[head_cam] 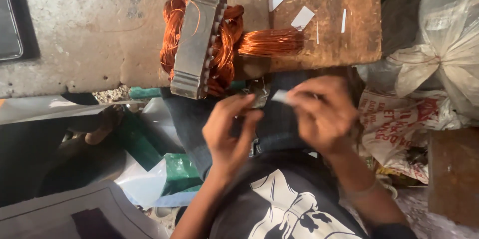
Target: The recorder is manually winding copper coils into the slots of an electric motor stator and inserting insulation paper strips.
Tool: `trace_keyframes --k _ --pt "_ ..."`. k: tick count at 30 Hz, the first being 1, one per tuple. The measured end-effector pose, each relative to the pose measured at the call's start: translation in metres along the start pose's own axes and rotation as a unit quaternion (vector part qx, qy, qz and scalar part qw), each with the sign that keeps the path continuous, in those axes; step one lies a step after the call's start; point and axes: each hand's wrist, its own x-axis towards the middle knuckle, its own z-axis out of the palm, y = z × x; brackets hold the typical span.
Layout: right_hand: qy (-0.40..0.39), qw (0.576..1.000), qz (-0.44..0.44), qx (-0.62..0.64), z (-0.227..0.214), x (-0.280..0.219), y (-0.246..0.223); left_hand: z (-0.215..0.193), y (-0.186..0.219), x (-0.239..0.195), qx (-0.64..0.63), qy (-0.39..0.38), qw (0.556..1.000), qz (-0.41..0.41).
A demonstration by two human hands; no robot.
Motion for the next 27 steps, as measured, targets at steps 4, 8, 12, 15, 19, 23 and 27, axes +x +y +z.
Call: trace_keyframes --k 4,8,12,15,19,23,27 --pt "-0.055 0.975 0.128 0.17 0.006 0.002 -0.02 0.002 -0.009 -0.007 -0.017 -0.068 0.997 0.012" --pt "-0.063 0.978 0.077 0.185 0.002 0.011 -0.026 -0.008 -0.008 -0.008 -0.098 -0.072 0.988 -0.095" --pt "-0.122 0.984 0.008 0.129 -0.005 0.025 -0.03 -0.013 -0.007 -0.009 -0.309 -0.05 0.914 -0.26" --pt "-0.127 0.976 0.04 0.174 -0.005 0.034 -0.036 -0.021 0.0 -0.004 -0.222 -0.051 0.956 -0.187" --pt "-0.127 0.968 0.08 0.202 0.004 0.029 -0.032 -0.027 0.008 0.003 -0.218 -0.059 0.961 -0.161" --pt "-0.041 0.987 0.075 0.139 0.017 0.047 -0.026 -0.042 0.013 0.015 0.066 0.081 0.992 0.067" --pt "0.005 1.0 -0.022 0.013 0.045 0.082 -0.027 -0.063 -0.001 0.049 0.014 0.251 0.968 -0.02"
